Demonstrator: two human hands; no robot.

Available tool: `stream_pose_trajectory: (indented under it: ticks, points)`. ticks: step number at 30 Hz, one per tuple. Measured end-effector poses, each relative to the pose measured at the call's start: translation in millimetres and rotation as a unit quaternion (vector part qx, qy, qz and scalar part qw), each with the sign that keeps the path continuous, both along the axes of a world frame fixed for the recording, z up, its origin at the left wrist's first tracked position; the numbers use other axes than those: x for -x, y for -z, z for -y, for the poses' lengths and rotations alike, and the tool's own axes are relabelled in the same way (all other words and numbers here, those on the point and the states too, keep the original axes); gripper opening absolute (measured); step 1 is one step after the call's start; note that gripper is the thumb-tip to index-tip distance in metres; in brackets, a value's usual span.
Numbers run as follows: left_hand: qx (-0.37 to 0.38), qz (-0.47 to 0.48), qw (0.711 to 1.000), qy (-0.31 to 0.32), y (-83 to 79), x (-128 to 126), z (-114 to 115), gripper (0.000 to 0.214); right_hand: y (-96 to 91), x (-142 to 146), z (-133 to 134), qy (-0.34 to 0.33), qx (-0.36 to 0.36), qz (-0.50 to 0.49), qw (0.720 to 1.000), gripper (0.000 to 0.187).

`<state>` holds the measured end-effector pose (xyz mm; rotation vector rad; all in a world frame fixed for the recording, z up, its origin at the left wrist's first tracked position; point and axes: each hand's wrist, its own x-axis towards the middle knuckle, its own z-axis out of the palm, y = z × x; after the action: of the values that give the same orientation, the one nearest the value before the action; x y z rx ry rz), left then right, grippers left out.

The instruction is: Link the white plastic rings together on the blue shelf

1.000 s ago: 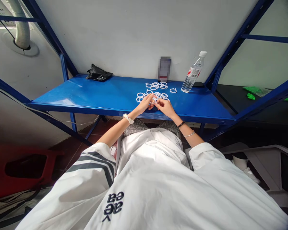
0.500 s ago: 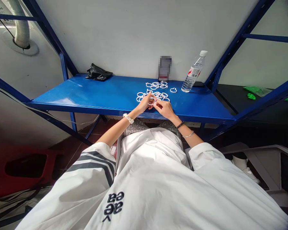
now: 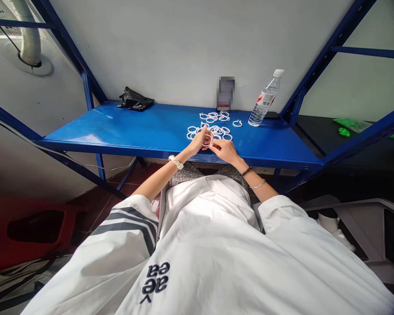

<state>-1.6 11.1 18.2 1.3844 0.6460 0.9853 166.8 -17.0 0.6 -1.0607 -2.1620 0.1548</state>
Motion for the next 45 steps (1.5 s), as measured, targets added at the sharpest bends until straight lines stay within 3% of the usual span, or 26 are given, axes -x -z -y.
stream_pose_trajectory:
  ticks: [12,29,45]
  points:
    - [-0.022,-0.046,0.999,0.002,-4.4,2.2,5.7,0.081,0.4,0.9,2.0,-0.012,-0.029,0.044,0.999,0.036]
    - [-0.034,-0.046,0.998,0.001,-1.1,2.1,5.1,0.082,1.7,1.4,2.6,-0.013,-0.030,0.083,0.996,0.028]
    - [0.040,0.026,0.999,0.019,-4.1,1.9,0.6,0.074,2.9,4.3,6.2,0.081,-0.066,0.091,0.990,0.024]
